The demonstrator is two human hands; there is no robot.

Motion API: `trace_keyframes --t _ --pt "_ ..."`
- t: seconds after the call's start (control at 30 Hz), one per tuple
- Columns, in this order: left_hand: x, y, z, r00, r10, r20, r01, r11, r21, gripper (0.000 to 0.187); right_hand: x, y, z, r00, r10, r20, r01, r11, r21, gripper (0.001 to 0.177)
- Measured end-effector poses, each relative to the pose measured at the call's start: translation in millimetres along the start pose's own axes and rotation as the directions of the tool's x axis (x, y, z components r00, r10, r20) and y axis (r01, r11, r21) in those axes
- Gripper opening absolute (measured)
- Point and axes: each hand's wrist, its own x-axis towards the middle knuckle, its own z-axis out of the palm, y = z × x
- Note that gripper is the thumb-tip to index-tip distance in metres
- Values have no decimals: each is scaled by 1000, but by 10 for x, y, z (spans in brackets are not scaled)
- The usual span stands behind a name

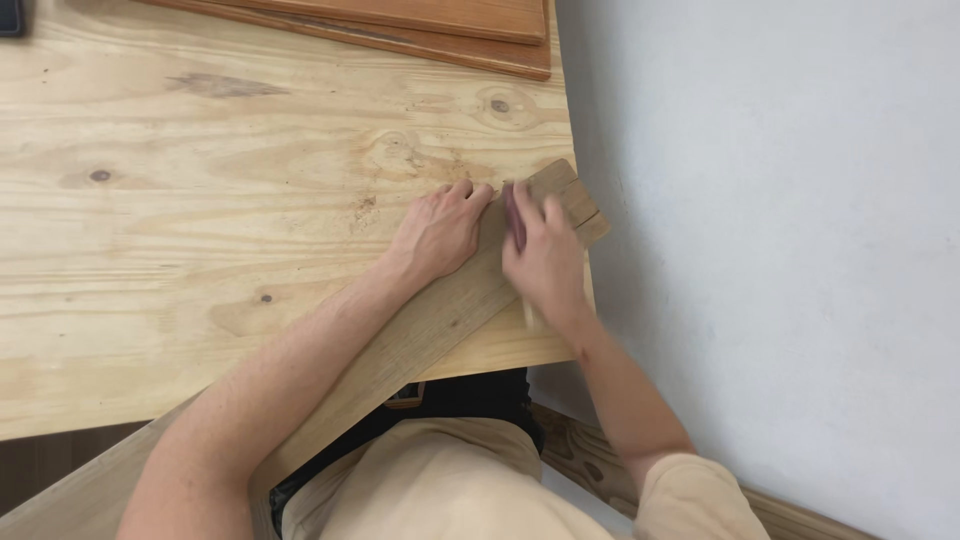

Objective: The person sands the edge and surface of a wooden board by hand using a piece of sandpaper.

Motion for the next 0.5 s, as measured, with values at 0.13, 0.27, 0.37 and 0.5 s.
trace_keyframes --t 0.13,0.27,0.37,0.5 --pt "-27 27 -96 1000 -12 4 12 1000 7 22 431 184 242 997 -8 -75 12 999 45 73" --pt "12 57 -154 1000 -7 13 7 1000 10 25 -403 -164 -134 998 60 11 -60 998 10 74" --pt "-2 70 -212 1000 3 15 -3 1000 13 26 -452 -204 -212 998 47 43 -48 999 24 73" --pt "20 12 -53 1000 21 -1 -21 999 27 23 428 290 277 997 -47 -60 48 998 30 71"
